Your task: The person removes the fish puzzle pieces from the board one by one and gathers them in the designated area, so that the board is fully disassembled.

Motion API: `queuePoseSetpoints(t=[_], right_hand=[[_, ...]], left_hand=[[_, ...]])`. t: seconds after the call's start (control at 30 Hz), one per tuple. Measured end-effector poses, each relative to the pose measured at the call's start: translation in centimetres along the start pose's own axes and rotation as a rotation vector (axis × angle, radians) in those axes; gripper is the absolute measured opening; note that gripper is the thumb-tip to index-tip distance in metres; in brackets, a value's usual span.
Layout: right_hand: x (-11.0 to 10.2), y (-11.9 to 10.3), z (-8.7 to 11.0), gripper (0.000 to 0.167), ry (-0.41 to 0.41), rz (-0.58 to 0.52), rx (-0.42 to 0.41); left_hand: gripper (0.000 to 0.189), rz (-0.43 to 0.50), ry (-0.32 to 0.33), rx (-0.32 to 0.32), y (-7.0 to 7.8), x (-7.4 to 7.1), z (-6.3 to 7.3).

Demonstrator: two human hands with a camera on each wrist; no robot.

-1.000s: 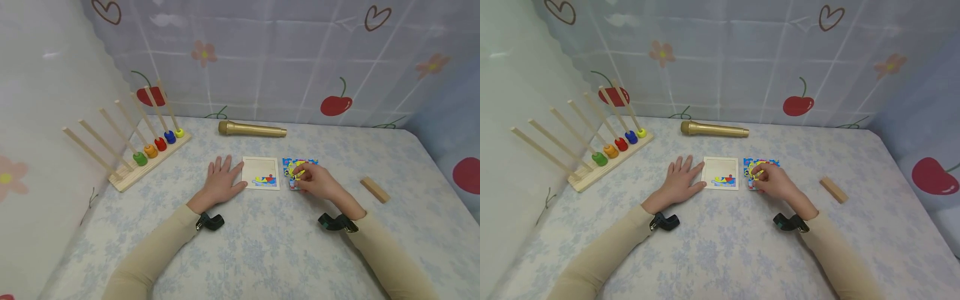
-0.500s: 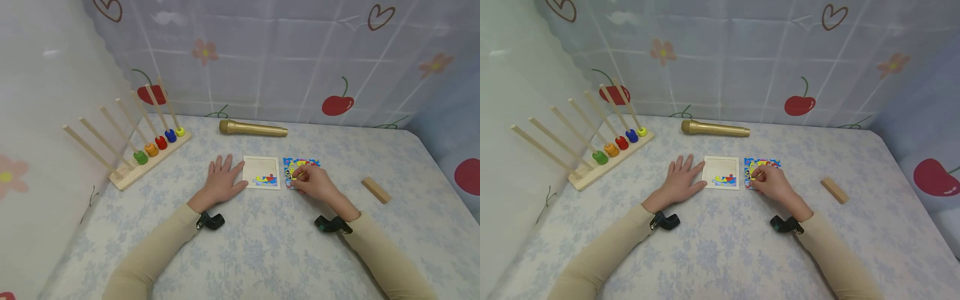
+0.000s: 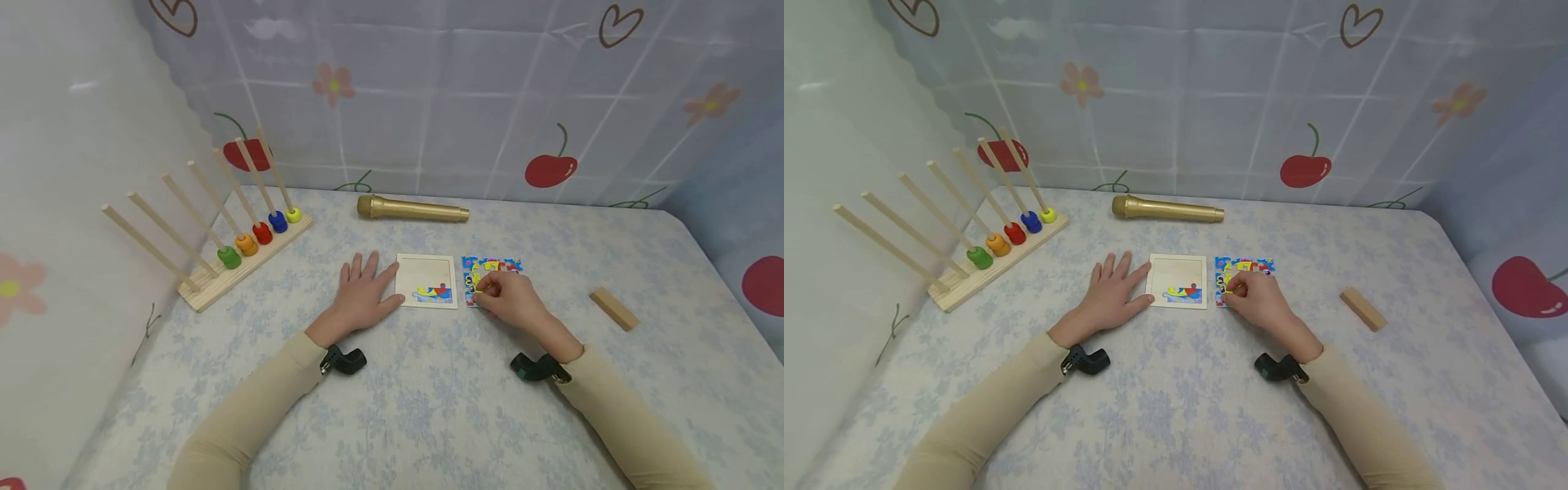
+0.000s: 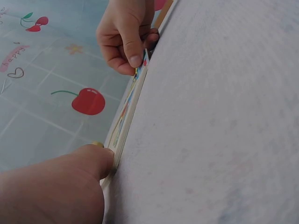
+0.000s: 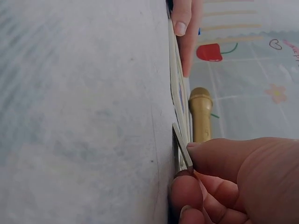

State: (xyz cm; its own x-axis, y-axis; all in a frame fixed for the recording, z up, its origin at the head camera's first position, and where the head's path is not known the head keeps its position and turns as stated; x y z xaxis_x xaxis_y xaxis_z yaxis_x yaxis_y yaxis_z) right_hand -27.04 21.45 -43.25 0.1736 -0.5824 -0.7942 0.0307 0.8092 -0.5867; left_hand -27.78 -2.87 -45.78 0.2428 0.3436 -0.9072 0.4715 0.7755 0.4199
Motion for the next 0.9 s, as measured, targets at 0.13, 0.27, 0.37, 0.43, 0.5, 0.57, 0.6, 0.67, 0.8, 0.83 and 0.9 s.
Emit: queuePoseSetpoints(t=[0.13,0.27,0.37,0.43,0.5,0.57,0.6,0.67,0.8,0.83,0.9], right_hand=[[0.08,0.1,-0.06,0.017,0.011,0.013,0.007],[0.11,0.21,-0.08,0.017,0.021,0.028,0.011],[0.13,0.23,-0.09,0.016,0.026,0.043,0.009],[0.12,0.13,-0.08,0.015,0.027,0.05,0.0],[0.11,0.04,-0.09,0.014,0.027,0.052,-0.005],[0.1,-0.05,-0.11,0.014,0.029,0.052,-0.016],[0.09,-0.12,-0.1,0.014,0.029,0.05,-0.021],[0.11,-0.12,-0.11,0.013,0.031,0.048,-0.025],[0.16,-0.07,-0.14,0.012,0.027,0.049,-0.03],[0.17,-0.03,-0.17,0.012,0.026,0.051,-0.028],[0.21,0.02,-0.2,0.014,0.023,0.054,-0.027]], left_hand=[[0.068,-0.002,0.004,0.001,-0.04,0.05,0.02],[0.068,-0.002,0.004,0.003,-0.02,0.07,0.02],[0.068,-0.001,0.002,0.003,0.04,0.0,0.02],[0.068,0.001,0.0,0.002,0.05,-0.04,0.02],[0.068,0.005,0.002,0.002,0.07,-0.1,0.0],[0.068,0.006,0.003,0.002,0.02,-0.07,-0.03],[0.068,0.005,0.003,0.002,-0.02,-0.04,-0.04],[0.068,0.006,0.004,0.002,-0.09,0.03,-0.04],[0.069,0.002,-0.003,-0.004,-0.3,0.23,-0.05],[0.069,0.002,-0.003,-0.005,-0.32,0.23,-0.06],[0.069,0.0,-0.003,-0.004,-0.31,0.23,-0.08]])
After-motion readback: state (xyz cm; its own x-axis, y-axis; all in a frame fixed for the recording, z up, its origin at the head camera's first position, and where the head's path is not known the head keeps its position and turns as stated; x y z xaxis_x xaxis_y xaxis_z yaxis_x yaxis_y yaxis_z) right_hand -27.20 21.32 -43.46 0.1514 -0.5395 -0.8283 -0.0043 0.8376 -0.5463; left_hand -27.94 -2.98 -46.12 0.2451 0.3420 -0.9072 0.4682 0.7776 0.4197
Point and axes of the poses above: each hand's wrist, its own z-axis away from the middle knuckle, its own x-axis out of the palm, y = z × x, the point moved 10 cm from there along -z, towards the middle knuckle, and after that the axes turned 9 degrees about x, right-handed, at the moved point
